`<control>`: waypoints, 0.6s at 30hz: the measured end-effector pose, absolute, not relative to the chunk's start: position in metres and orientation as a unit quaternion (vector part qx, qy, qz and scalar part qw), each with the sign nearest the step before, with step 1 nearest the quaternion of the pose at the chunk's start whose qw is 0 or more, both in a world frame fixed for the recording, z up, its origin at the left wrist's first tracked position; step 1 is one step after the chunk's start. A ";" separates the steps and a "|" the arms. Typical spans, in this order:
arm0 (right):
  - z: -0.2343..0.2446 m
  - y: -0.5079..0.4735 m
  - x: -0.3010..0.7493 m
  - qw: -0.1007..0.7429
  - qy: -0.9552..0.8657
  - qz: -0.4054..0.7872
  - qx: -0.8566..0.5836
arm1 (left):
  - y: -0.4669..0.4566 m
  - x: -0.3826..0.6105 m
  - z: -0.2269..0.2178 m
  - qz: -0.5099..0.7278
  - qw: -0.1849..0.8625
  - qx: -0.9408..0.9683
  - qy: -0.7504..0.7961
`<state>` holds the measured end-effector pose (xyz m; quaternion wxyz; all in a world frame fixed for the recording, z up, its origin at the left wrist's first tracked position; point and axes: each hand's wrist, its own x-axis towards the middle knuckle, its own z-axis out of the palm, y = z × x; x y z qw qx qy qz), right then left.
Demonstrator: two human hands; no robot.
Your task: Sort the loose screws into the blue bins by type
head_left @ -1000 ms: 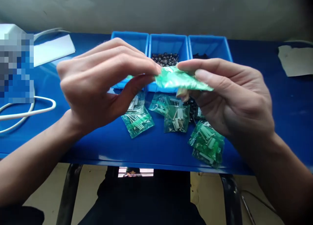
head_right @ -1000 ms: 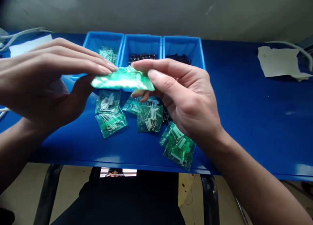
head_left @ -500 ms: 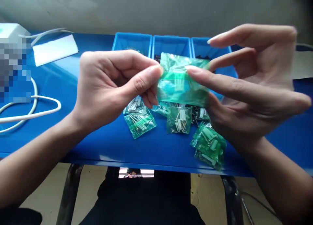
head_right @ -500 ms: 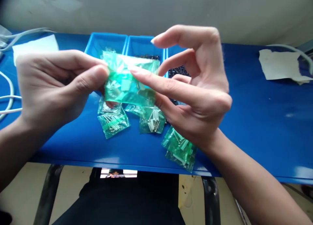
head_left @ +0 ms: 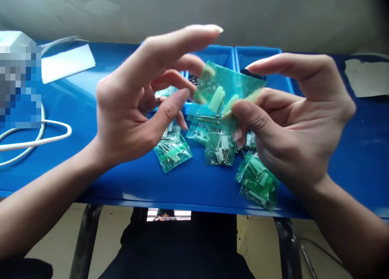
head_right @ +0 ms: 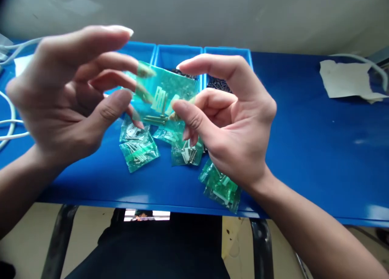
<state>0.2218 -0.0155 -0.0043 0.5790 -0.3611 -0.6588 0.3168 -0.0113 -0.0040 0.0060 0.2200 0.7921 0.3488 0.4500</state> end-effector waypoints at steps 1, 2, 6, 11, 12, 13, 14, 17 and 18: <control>-0.005 -0.014 0.223 0.580 -0.651 0.343 -0.350 | -0.002 -0.014 0.006 0.444 0.183 0.811 0.334; -0.006 -0.013 0.224 0.578 -0.644 0.373 -0.335 | 0.000 -0.016 0.006 0.433 0.142 0.832 0.317; -0.009 -0.009 0.228 0.559 -0.617 0.464 -0.301 | 0.009 -0.022 0.003 0.414 0.024 0.872 0.260; -0.009 -0.012 0.228 0.519 -0.682 0.420 -0.299 | 0.012 -0.026 0.007 0.461 0.020 0.802 0.379; -0.010 -0.012 0.228 0.513 -0.709 0.375 -0.306 | 0.015 -0.029 0.008 0.450 0.012 0.783 0.430; -0.010 -0.013 0.228 0.503 -0.740 0.325 -0.305 | 0.019 -0.033 0.010 0.431 -0.001 0.769 0.472; -0.011 -0.013 0.228 0.485 -0.775 0.274 -0.297 | 0.024 -0.037 0.010 0.405 -0.019 0.763 0.503; -0.016 -0.015 0.227 0.393 -0.884 0.138 -0.214 | 0.043 -0.052 0.004 0.325 -0.038 0.762 0.559; -0.018 -0.016 0.225 0.345 -0.915 0.099 -0.182 | 0.049 -0.057 0.001 0.286 -0.049 0.767 0.572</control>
